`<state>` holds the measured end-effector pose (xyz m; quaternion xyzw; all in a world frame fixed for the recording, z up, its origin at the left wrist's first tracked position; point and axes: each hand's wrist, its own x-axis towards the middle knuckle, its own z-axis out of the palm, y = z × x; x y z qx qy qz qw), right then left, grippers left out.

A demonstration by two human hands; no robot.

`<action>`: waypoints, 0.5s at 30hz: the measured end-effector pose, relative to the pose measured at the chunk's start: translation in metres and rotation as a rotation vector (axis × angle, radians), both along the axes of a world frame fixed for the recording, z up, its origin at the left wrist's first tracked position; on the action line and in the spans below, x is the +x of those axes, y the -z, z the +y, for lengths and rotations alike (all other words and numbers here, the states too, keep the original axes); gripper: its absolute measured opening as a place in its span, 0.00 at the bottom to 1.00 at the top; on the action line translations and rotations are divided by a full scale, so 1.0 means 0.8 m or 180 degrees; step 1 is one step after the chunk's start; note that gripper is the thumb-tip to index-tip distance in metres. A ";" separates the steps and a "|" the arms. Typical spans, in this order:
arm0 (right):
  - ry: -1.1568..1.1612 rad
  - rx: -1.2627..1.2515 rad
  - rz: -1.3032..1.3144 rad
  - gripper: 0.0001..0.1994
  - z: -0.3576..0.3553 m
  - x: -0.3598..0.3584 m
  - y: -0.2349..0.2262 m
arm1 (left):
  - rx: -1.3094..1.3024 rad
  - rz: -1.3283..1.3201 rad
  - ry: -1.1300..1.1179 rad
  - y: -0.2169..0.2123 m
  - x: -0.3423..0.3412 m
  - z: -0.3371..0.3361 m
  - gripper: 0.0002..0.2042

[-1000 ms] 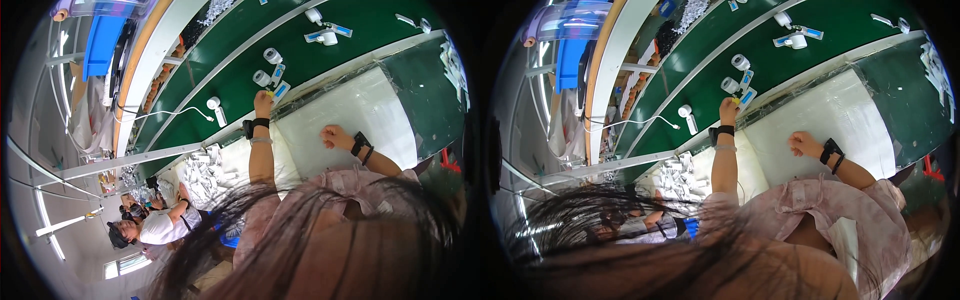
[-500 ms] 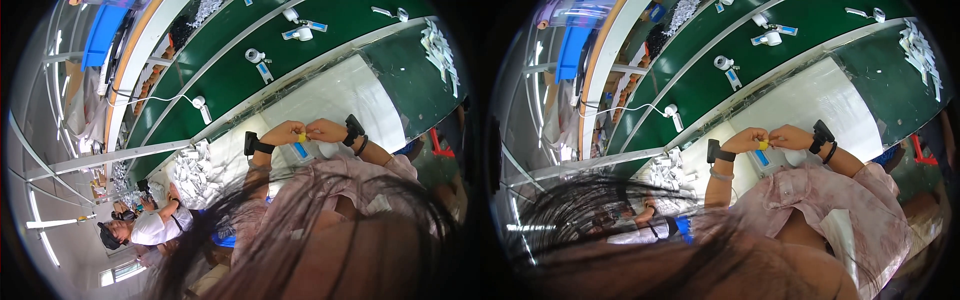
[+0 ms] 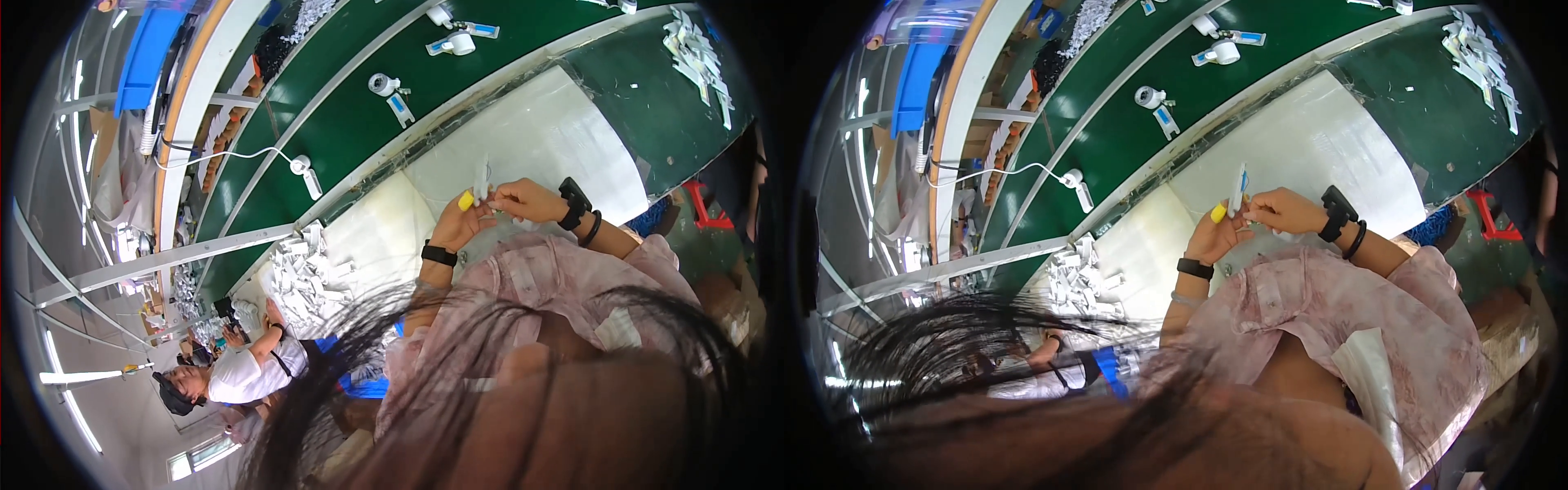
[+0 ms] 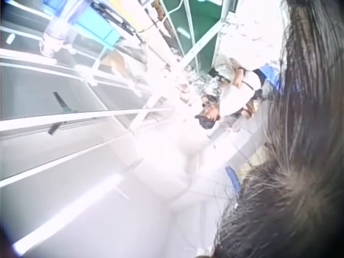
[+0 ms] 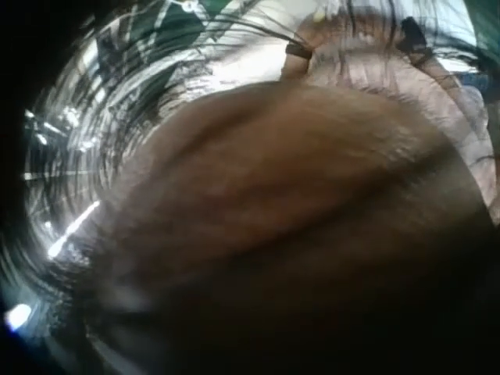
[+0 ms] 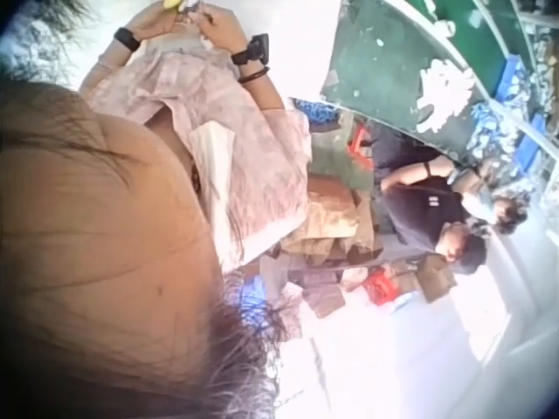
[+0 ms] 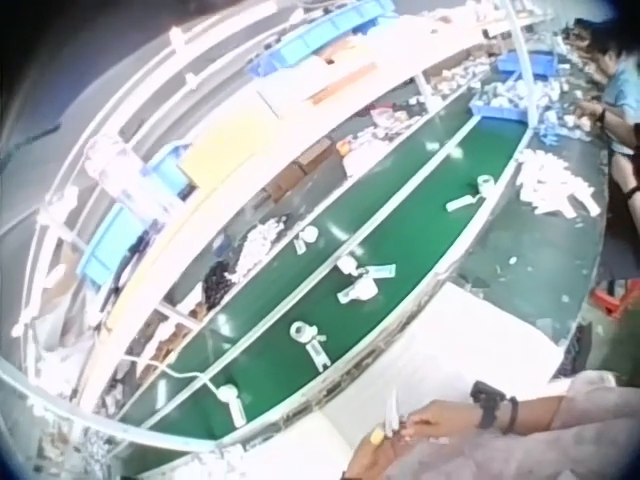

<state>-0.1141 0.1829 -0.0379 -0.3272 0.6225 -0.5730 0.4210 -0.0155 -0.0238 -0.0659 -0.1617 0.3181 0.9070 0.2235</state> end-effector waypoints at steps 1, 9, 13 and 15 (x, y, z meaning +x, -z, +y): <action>-0.0057 -0.0006 0.0472 0.12 0.002 -0.002 0.000 | -0.0187 0.0013 0.0063 0.001 -0.001 0.003 0.20; 0.0019 0.0256 -0.0078 0.13 0.011 -0.005 -0.013 | -0.1051 -0.0229 -0.0382 0.000 0.003 0.019 0.17; 0.0062 -0.0268 -0.1228 0.13 0.017 -0.007 0.010 | -0.2066 0.0072 -0.0377 0.012 0.001 0.032 0.18; -0.0114 -0.0508 -0.1465 0.11 0.017 -0.008 0.011 | -0.1123 0.0527 -0.0237 0.010 -0.001 0.035 0.17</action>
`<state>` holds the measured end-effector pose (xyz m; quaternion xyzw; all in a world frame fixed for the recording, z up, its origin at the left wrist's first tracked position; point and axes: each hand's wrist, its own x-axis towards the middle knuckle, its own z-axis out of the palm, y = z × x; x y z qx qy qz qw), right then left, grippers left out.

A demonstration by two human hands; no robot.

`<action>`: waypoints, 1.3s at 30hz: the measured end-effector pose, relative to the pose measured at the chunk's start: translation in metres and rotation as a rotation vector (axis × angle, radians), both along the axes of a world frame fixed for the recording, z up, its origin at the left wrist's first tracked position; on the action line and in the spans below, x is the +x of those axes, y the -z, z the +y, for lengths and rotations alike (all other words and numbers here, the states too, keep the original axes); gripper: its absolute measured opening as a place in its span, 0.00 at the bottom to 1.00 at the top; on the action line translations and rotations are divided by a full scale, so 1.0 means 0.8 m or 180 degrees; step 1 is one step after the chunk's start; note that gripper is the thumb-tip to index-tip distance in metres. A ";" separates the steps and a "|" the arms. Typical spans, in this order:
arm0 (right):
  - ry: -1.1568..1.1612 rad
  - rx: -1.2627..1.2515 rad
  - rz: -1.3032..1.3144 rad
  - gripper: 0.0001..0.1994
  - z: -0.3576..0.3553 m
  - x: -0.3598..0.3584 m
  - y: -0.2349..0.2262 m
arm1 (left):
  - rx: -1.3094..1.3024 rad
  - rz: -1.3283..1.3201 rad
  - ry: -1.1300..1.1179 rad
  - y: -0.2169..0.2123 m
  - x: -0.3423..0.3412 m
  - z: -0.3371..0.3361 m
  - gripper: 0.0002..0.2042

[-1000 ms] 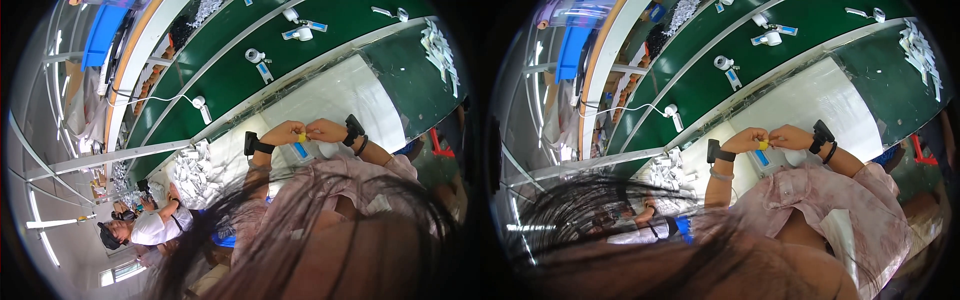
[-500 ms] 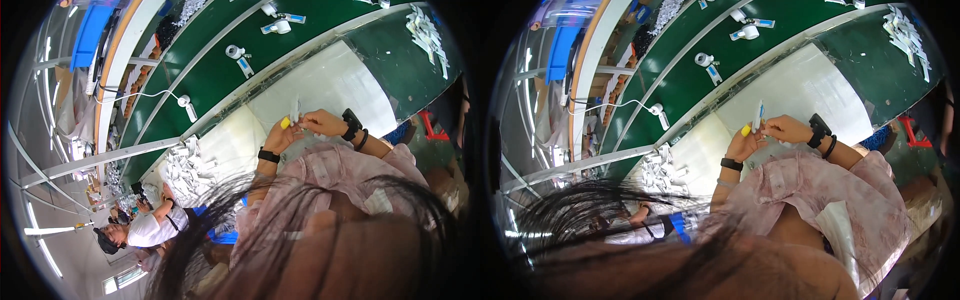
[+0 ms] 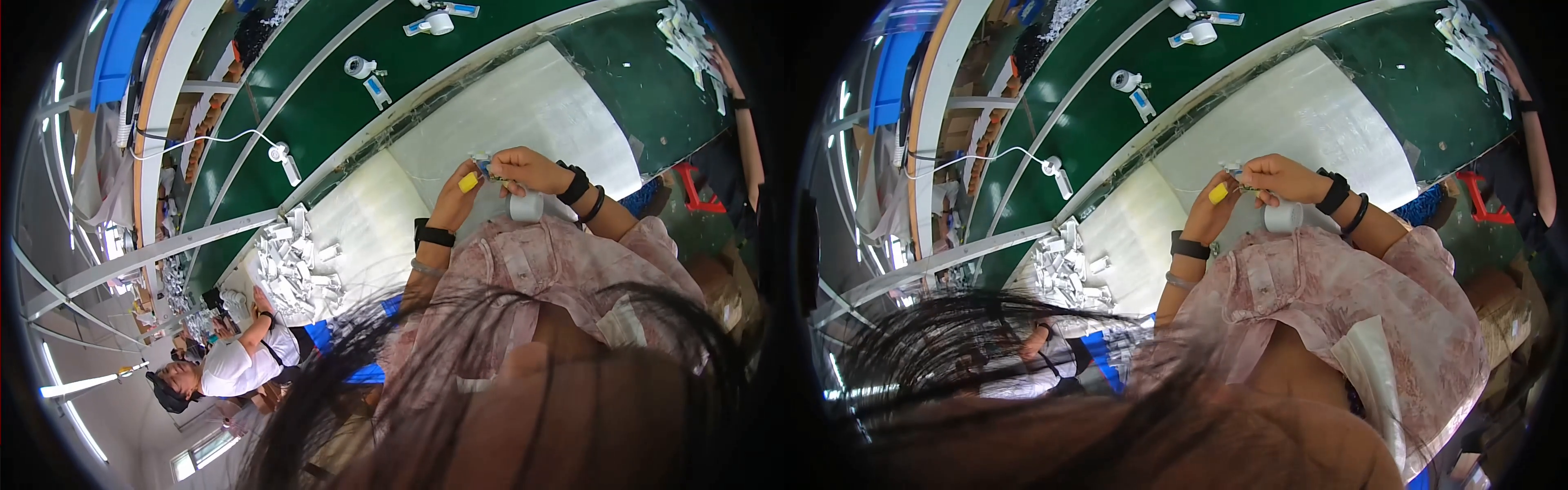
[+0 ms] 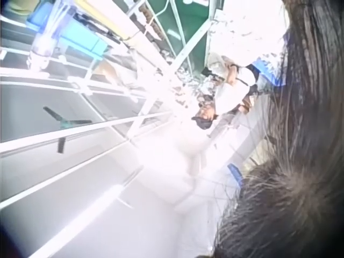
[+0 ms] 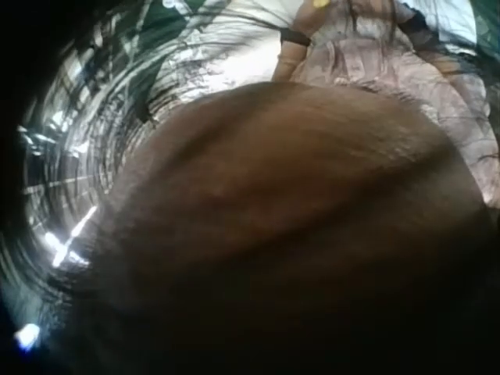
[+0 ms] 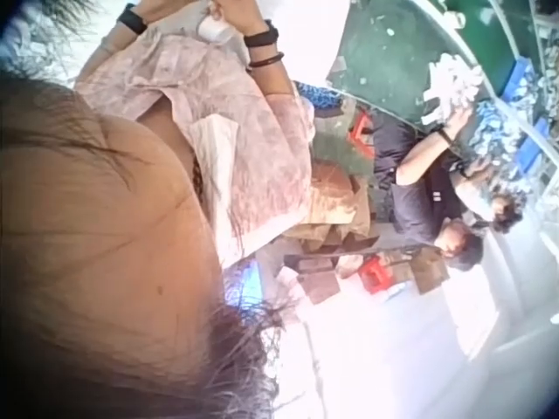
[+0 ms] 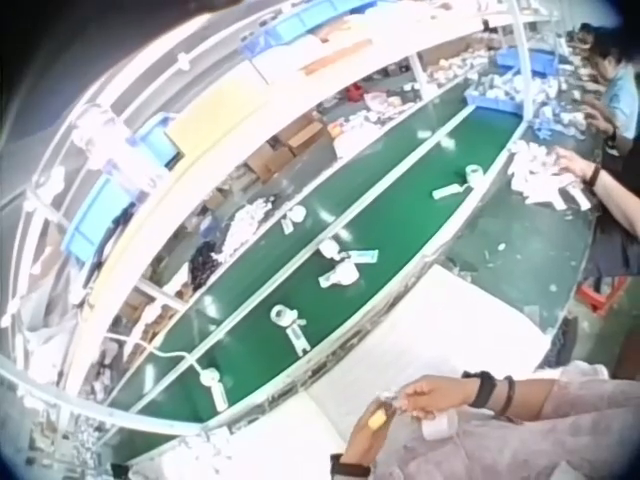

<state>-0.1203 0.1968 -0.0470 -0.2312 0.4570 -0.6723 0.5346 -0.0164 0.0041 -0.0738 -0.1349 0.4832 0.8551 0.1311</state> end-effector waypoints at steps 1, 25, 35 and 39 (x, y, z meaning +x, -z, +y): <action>0.0011 0.0000 -0.0012 0.11 0.000 0.001 -0.003 | 0.0000 -0.0012 0.0011 -0.008 -0.003 0.004 0.17; 0.2266 0.0527 0.3711 0.06 0.005 0.013 -0.005 | -0.0536 -0.0629 -0.0266 -0.059 -0.019 0.027 0.12; 0.2432 -0.0125 0.3714 0.08 -0.001 0.014 -0.014 | -0.0778 0.0023 -0.0312 -0.084 -0.014 0.041 0.14; 0.2530 -0.0156 0.3716 0.09 -0.002 0.017 -0.019 | -0.1011 0.0324 -0.0228 -0.083 -0.010 0.041 0.20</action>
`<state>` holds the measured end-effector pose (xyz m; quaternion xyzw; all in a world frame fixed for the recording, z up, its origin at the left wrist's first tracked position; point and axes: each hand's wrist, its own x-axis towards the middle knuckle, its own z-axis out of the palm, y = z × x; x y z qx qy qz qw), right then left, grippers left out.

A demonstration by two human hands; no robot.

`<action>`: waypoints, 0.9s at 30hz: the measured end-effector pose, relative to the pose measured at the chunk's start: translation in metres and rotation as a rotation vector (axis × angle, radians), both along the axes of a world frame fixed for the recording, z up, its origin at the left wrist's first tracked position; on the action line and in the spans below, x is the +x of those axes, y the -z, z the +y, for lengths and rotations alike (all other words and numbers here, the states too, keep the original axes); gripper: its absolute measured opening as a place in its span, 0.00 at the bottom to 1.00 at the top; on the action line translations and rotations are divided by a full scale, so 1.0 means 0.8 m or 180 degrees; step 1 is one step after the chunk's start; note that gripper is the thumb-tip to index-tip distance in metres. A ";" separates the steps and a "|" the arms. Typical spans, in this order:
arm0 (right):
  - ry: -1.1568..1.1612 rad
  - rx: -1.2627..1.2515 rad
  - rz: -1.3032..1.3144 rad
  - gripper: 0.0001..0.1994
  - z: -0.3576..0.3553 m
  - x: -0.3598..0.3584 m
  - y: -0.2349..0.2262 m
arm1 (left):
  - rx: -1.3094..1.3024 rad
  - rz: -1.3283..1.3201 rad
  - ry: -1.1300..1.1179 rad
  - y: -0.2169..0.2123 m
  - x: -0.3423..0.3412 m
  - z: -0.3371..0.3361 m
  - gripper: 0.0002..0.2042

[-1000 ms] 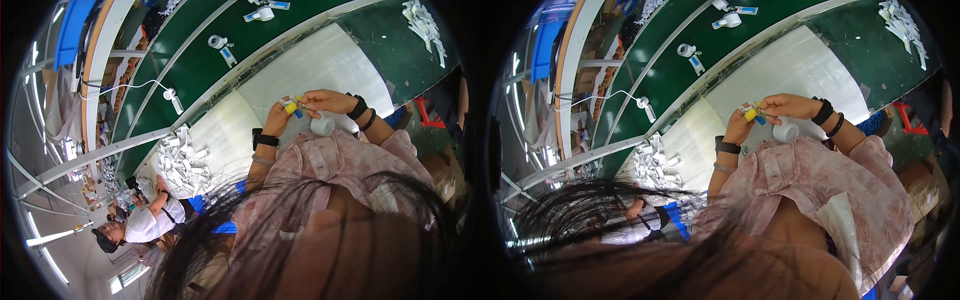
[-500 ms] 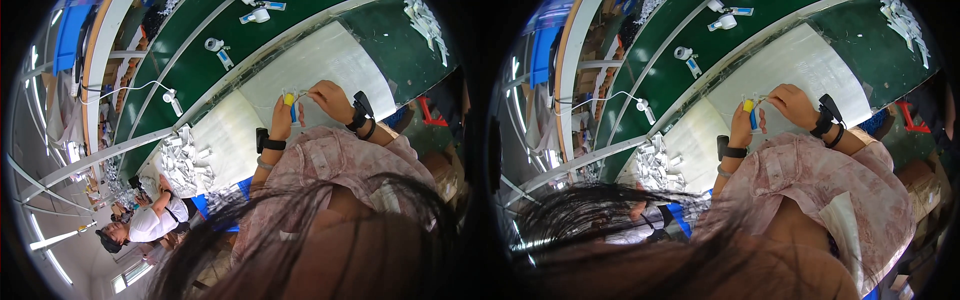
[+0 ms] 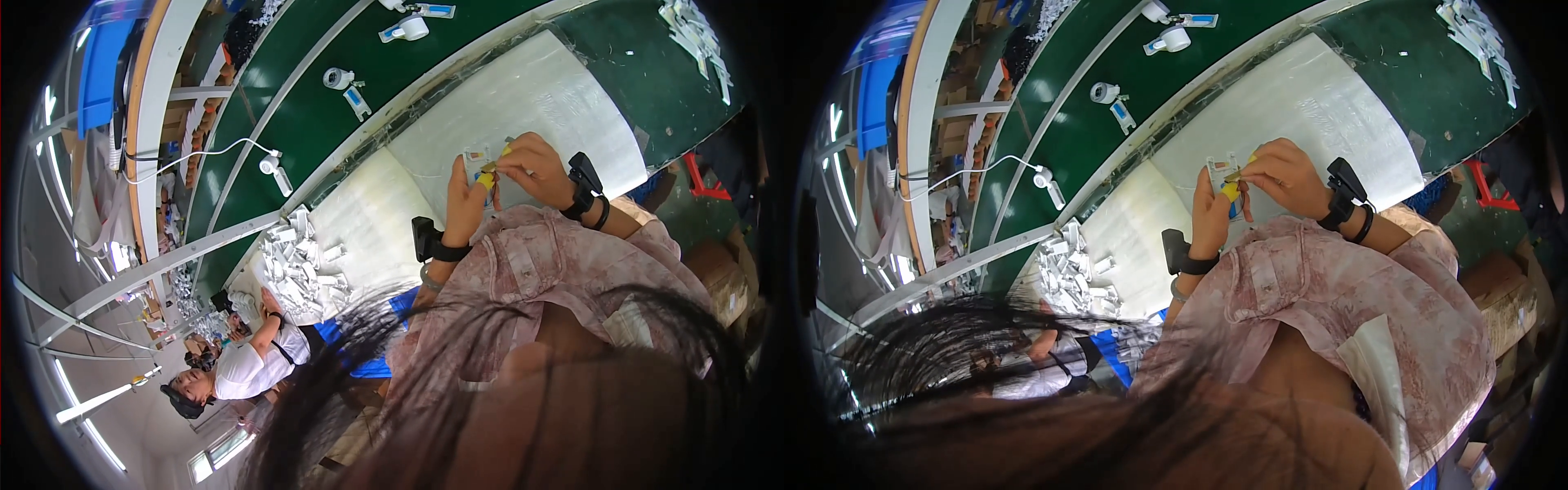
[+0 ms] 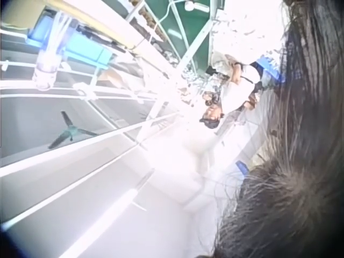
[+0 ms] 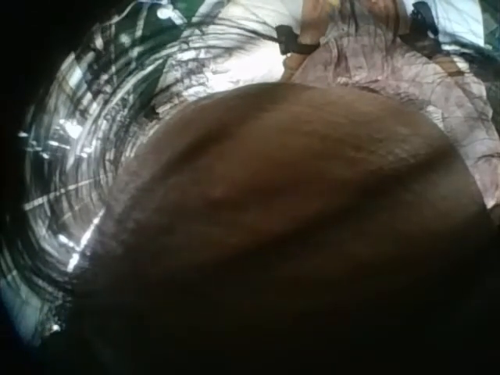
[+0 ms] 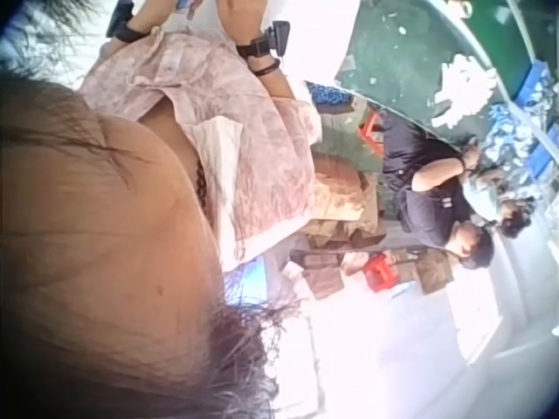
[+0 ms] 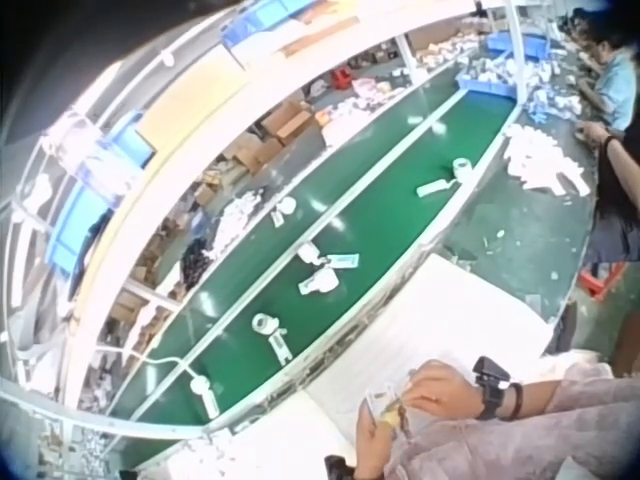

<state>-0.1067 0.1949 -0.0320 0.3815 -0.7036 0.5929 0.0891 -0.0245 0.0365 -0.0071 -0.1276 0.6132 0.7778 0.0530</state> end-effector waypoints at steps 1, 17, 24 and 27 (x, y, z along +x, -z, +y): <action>-0.0007 0.0000 -0.0005 0.09 -0.001 0.001 0.000 | 0.0000 -0.0005 -0.0007 -0.004 0.001 0.002 0.20; 0.0008 -0.0024 0.0047 0.11 -0.008 0.007 0.003 | -0.0320 0.0068 0.0111 -0.004 0.010 0.005 0.19; -0.0061 0.0034 -0.0022 0.10 -0.005 0.002 0.002 | -0.0084 0.0150 -0.0018 -0.001 0.009 0.010 0.16; -0.0216 0.0038 -0.0036 0.09 -0.008 -0.001 -0.001 | -0.0256 0.0310 -0.0043 0.004 0.013 0.010 0.16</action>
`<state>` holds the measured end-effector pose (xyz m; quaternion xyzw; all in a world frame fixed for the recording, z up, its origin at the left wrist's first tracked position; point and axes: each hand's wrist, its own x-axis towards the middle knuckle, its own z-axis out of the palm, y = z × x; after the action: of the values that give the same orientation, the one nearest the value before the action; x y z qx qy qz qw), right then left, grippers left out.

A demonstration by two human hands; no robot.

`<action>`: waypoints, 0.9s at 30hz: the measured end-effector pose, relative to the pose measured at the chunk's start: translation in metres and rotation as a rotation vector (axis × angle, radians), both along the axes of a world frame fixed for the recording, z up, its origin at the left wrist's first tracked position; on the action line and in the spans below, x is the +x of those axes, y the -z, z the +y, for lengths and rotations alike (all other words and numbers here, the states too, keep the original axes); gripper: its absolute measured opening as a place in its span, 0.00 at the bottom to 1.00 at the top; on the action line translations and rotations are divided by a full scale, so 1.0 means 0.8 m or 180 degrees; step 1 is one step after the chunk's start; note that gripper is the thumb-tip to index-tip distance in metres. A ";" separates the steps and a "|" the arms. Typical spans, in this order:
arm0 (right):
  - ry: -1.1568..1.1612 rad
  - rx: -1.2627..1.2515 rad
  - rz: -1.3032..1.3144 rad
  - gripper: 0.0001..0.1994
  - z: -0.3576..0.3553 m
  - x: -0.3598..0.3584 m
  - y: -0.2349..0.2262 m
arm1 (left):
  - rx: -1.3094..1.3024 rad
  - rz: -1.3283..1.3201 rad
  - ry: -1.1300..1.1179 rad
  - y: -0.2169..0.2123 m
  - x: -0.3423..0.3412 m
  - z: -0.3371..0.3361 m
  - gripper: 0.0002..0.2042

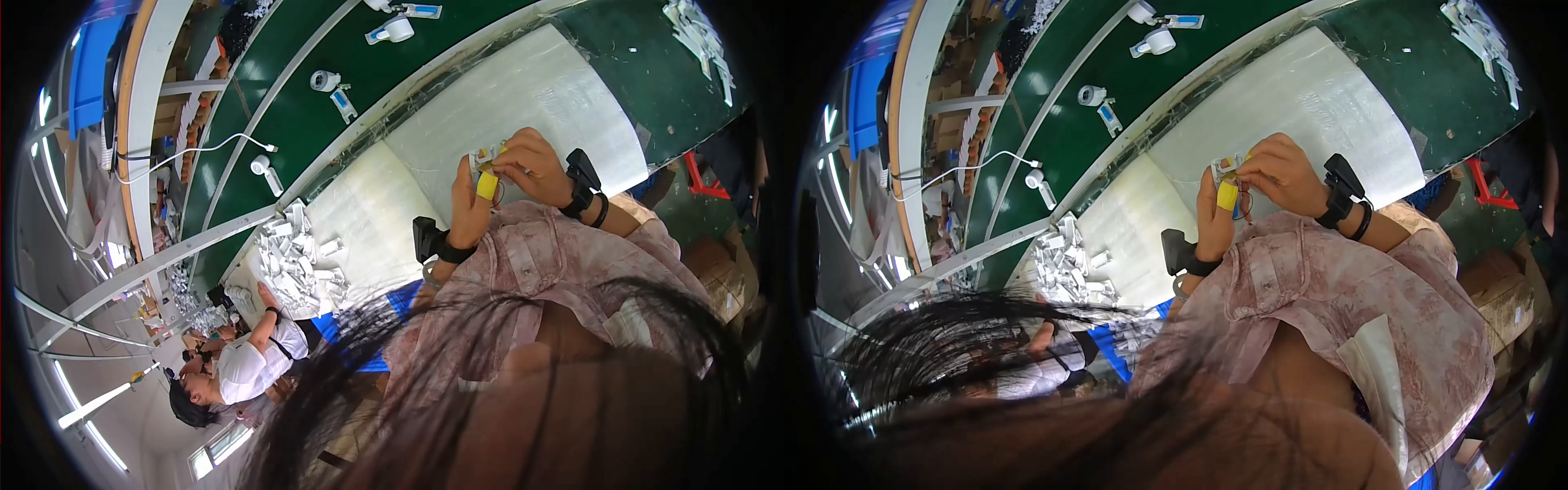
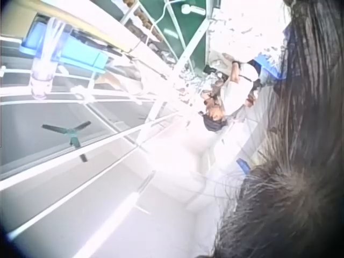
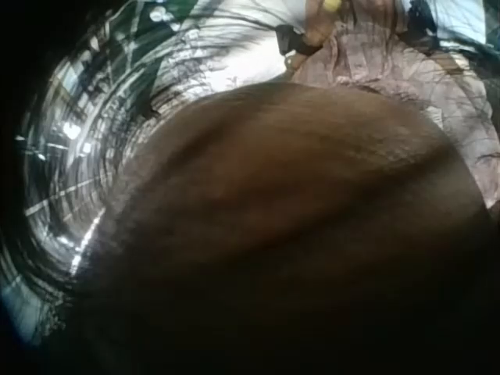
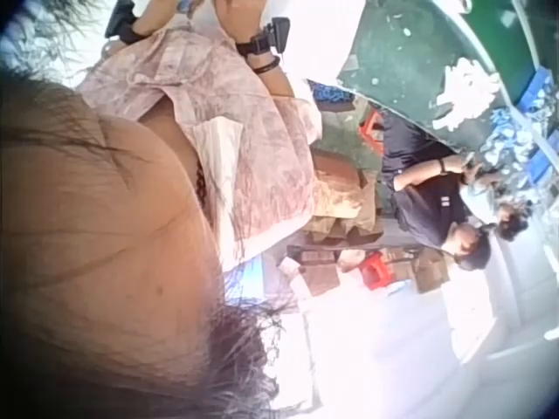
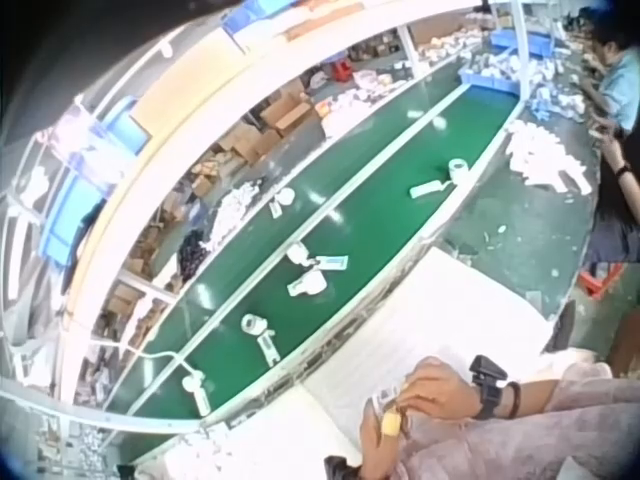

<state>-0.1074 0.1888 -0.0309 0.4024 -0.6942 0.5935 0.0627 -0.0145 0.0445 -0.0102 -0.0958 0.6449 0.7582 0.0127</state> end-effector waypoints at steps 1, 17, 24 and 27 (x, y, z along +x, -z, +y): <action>0.0004 0.0001 -0.0007 0.09 0.000 -0.001 -0.001 | 0.0001 -0.0007 0.0004 0.002 0.000 0.001 0.16; -0.0161 0.0178 0.0038 0.11 0.003 -0.011 0.004 | -0.0384 -0.0160 -0.0365 -0.001 -0.008 0.012 0.10; -0.0099 0.0227 0.0089 0.10 -0.007 -0.007 0.003 | -0.0750 -0.0126 -0.0356 0.005 -0.010 0.000 0.09; -0.0032 0.0254 0.0056 0.10 -0.016 -0.005 0.004 | -0.0714 -0.0253 -0.0243 0.004 -0.009 -0.012 0.12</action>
<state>-0.1110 0.1759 -0.0341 0.4132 -0.7148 0.5621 0.0497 -0.0213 0.0350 -0.0132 -0.1511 0.7204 0.6769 -0.0015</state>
